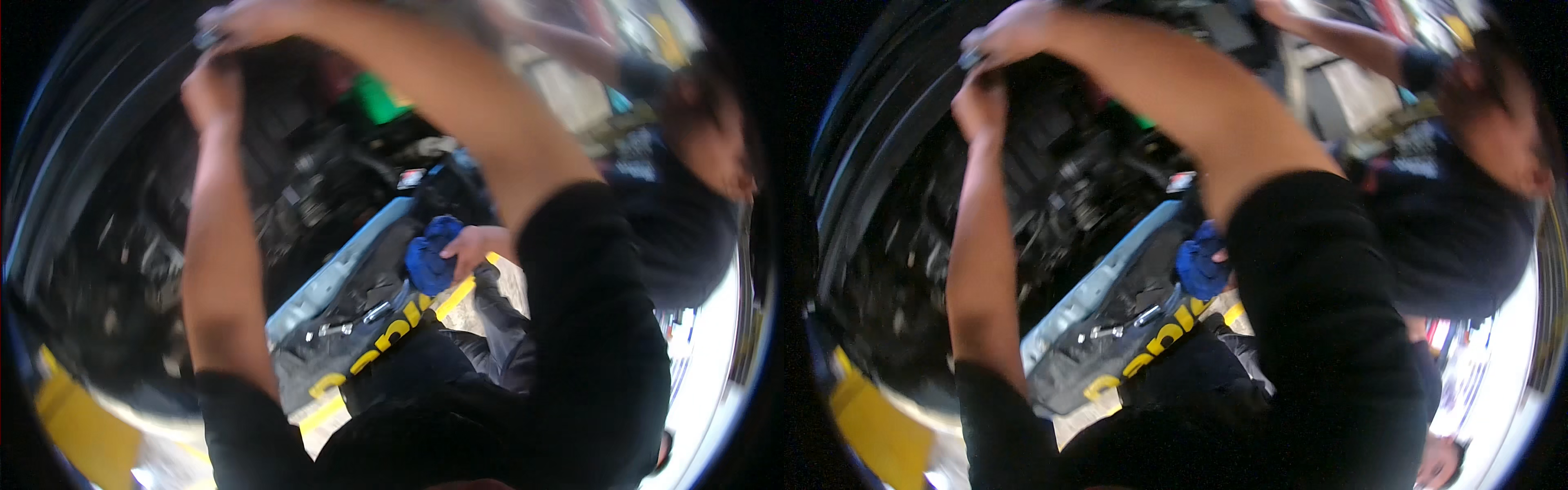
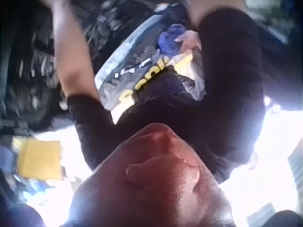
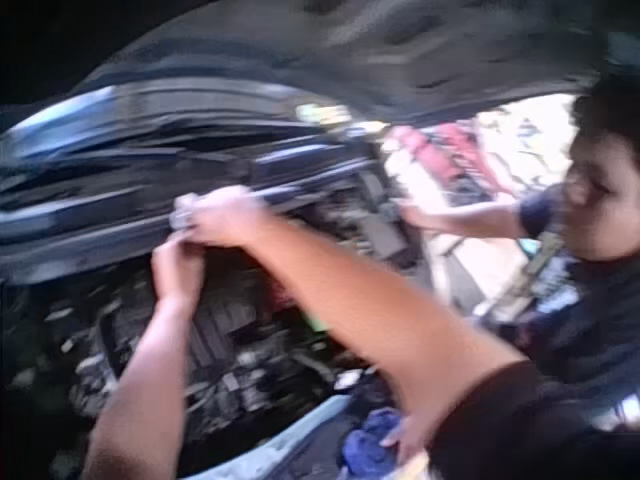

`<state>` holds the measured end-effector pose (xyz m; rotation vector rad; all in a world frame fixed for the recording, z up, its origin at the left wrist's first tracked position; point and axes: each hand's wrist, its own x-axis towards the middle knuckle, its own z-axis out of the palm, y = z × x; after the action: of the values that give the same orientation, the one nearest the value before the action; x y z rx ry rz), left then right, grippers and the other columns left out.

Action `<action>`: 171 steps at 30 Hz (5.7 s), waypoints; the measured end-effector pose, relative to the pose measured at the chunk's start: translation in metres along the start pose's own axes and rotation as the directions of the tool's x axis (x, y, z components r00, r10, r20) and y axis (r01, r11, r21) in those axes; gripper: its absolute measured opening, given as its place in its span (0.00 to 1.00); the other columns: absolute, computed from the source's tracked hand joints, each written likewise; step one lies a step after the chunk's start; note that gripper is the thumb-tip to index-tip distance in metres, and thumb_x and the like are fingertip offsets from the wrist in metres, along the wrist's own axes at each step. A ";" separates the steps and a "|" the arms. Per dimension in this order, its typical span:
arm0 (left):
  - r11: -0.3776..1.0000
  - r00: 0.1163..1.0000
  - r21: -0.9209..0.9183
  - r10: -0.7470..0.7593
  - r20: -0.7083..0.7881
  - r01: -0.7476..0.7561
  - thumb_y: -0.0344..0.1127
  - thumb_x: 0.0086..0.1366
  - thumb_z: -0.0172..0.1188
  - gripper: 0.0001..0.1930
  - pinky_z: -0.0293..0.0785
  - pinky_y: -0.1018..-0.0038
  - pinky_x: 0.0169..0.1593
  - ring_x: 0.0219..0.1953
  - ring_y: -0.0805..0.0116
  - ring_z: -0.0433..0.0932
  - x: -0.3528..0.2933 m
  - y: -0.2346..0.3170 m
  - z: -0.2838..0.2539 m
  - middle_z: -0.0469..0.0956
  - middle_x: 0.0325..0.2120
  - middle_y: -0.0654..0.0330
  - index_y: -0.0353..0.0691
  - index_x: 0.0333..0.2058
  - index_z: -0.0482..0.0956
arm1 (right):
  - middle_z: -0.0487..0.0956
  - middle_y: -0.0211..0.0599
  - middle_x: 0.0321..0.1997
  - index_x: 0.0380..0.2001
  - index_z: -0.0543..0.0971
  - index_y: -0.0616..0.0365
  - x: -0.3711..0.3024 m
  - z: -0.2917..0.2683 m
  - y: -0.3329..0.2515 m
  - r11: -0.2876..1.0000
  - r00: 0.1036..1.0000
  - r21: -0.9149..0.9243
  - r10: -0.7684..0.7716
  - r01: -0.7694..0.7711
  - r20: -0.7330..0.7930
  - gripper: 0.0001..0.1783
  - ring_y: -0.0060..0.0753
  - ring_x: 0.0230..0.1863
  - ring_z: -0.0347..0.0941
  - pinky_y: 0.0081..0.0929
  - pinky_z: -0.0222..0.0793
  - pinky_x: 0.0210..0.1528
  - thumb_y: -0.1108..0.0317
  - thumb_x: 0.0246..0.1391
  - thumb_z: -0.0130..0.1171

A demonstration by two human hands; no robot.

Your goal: The person works on a car engine by unfastening parts with a ratchet wrench and by hand, then handles and compares rods and fasteners before attaching components back into the engine compartment.

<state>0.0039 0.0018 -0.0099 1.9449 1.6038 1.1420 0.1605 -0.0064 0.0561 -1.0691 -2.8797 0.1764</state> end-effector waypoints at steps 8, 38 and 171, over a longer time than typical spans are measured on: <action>0.981 0.977 0.150 0.147 -0.157 -0.123 0.46 0.66 0.58 0.14 0.76 0.53 0.30 0.28 0.41 0.80 0.003 -0.006 0.010 0.80 0.24 0.42 0.43 0.37 0.84 | 0.80 0.39 0.45 0.56 0.67 0.39 0.045 -0.051 0.029 0.942 1.000 -0.336 -0.014 0.022 0.027 0.29 0.50 0.54 0.74 0.48 0.74 0.48 0.34 0.61 0.43; 0.997 0.981 0.023 -0.065 -0.184 0.070 0.35 0.57 0.54 0.10 0.78 0.58 0.42 0.37 0.52 0.82 0.007 -0.007 0.031 0.83 0.30 0.51 0.43 0.31 0.84 | 0.77 0.49 0.25 0.37 0.67 0.57 0.051 -0.080 -0.050 0.948 0.991 -0.295 0.099 -0.123 -0.095 0.19 0.58 0.31 0.75 0.50 0.67 0.31 0.53 0.56 0.59; 0.805 0.961 0.591 -0.200 0.191 0.050 0.66 0.63 0.52 0.33 0.72 0.55 0.56 0.52 0.43 0.75 -0.057 -0.196 -0.256 0.77 0.49 0.43 0.46 0.56 0.75 | 0.59 0.25 0.16 0.35 0.62 0.54 -0.330 -0.055 -0.370 0.000 0.307 0.976 0.949 -0.216 0.067 0.08 0.13 0.13 0.53 0.15 0.46 0.13 0.64 0.68 0.45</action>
<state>-0.3193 -0.0493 -0.0164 2.1757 2.0654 0.3360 0.1764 -0.4953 0.1513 -1.5941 -0.8921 1.0148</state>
